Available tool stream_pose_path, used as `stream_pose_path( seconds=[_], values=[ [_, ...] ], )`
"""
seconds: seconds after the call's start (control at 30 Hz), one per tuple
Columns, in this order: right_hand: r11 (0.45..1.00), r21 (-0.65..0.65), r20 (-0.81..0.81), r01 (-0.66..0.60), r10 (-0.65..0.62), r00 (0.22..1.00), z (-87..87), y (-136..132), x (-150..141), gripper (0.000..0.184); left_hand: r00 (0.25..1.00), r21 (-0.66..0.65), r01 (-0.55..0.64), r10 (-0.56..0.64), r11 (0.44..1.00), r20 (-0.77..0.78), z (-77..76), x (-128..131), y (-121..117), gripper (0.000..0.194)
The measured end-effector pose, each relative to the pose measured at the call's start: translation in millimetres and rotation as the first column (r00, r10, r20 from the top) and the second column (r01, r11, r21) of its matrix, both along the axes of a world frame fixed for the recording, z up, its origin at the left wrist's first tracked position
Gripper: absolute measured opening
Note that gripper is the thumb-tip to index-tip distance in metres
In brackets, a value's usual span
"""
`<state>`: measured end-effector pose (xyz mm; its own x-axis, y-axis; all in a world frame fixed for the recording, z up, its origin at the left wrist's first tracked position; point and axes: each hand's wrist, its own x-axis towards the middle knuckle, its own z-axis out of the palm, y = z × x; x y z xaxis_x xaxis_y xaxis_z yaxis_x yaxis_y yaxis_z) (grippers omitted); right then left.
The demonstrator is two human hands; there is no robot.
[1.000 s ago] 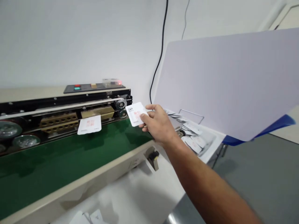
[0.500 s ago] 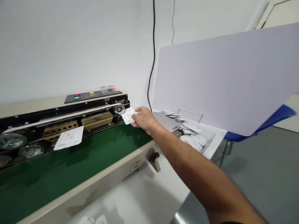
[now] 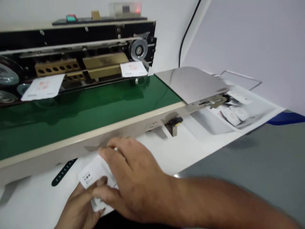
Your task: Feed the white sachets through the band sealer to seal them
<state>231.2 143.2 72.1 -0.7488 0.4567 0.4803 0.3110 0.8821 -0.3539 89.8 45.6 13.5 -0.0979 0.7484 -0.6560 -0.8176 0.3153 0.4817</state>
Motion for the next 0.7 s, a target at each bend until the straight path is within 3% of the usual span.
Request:
stream_pose_path(
  seconds=[0.07,0.13,0.23,0.3,0.43,0.53,0.7],
  values=[
    [0.985,-0.166,0.083,-0.039,0.053,0.995,-26.2,-16.2,-5.6,0.059,0.999,0.056,-0.007,0.005,0.998,0.036,-1.4,-2.0,-0.1,0.083],
    [0.965,-0.262,0.074,0.005,0.015,0.997,-44.6,-23.0,-11.2,0.065,0.999,0.050,-0.011,0.009,0.999,0.039,-2.0,-4.2,-0.8,0.082],
    [0.941,-0.330,0.023,0.071,-0.068,0.997,-56.0,-23.8,-15.8,0.070,0.999,0.030,0.003,-0.004,1.000,0.033,-1.5,-6.7,-1.4,0.081],
    [0.912,-0.402,0.017,0.084,-0.084,0.996,-55.9,-22.3,-15.8,0.065,0.999,0.025,0.002,-0.004,1.000,0.043,-1.5,-7.4,-1.5,0.077],
    [0.826,-0.561,-0.015,0.059,-0.081,0.997,-50.6,-18.2,-12.3,0.039,0.998,-0.003,-0.021,0.022,1.000,0.057,-3.6,-6.5,-2.3,0.071],
    [0.808,-0.585,-0.076,0.068,-0.138,0.987,-48.6,-15.3,-8.2,0.028,0.999,0.015,-0.009,0.008,1.000,0.043,-3.9,-4.5,-2.2,0.082],
    [0.759,-0.645,-0.110,0.089,-0.208,0.972,-34.3,-10.1,8.0,0.009,0.999,-0.117,0.030,-0.032,0.993,-0.010,-1.8,-2.8,-2.4,0.084]
  ],
)
